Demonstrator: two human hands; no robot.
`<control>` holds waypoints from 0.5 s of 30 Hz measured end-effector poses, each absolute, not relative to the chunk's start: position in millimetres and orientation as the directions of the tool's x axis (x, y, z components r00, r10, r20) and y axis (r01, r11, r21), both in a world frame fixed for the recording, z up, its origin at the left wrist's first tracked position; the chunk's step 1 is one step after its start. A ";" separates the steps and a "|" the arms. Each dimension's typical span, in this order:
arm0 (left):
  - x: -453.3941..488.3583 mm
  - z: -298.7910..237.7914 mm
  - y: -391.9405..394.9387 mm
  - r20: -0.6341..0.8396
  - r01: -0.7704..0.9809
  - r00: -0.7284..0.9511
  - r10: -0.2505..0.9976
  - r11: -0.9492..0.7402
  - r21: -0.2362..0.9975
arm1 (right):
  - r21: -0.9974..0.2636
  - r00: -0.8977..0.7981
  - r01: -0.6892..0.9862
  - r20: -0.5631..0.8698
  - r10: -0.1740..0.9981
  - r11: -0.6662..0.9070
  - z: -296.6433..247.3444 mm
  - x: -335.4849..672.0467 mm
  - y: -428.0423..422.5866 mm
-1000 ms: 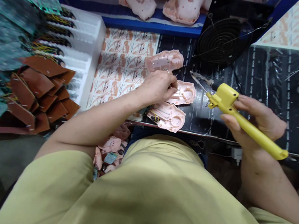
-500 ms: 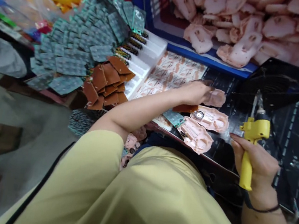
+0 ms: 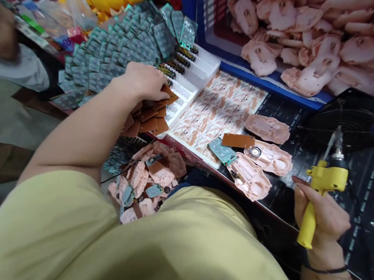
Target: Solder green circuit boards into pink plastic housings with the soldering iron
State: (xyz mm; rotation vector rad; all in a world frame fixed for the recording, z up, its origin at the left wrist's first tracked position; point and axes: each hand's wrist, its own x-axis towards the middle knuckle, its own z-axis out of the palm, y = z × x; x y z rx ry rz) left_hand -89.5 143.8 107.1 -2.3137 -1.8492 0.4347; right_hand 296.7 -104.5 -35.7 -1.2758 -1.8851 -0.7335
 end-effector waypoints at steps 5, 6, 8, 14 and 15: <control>-86.3 122.4 128.5 0.136 0.983 0.091 0.987 -0.066 -0.173 | 0.046 -0.240 0.932 0.822 0.516 0.360 -35.4 297.3 -105.6; -85.3 127.9 123.2 0.235 0.990 0.077 0.969 -0.046 -0.135 | 0.042 -0.238 0.932 0.822 0.518 0.361 -35.1 297.4 -106.3; -84.2 139.5 110.9 0.395 0.995 0.091 0.914 -0.069 -0.070 | 0.027 -0.232 0.928 0.822 0.521 0.371 -33.6 296.8 -107.8; -55.4 141.3 85.1 0.584 0.800 0.322 0.745 -0.544 0.252 | -0.111 -0.129 0.926 0.805 0.579 0.360 -19.1 280.6 -105.5; -41.6 132.5 84.1 0.558 0.697 0.361 0.747 -0.614 0.372 | -0.154 -0.106 0.911 0.809 0.579 0.382 -14.9 276.1 -103.7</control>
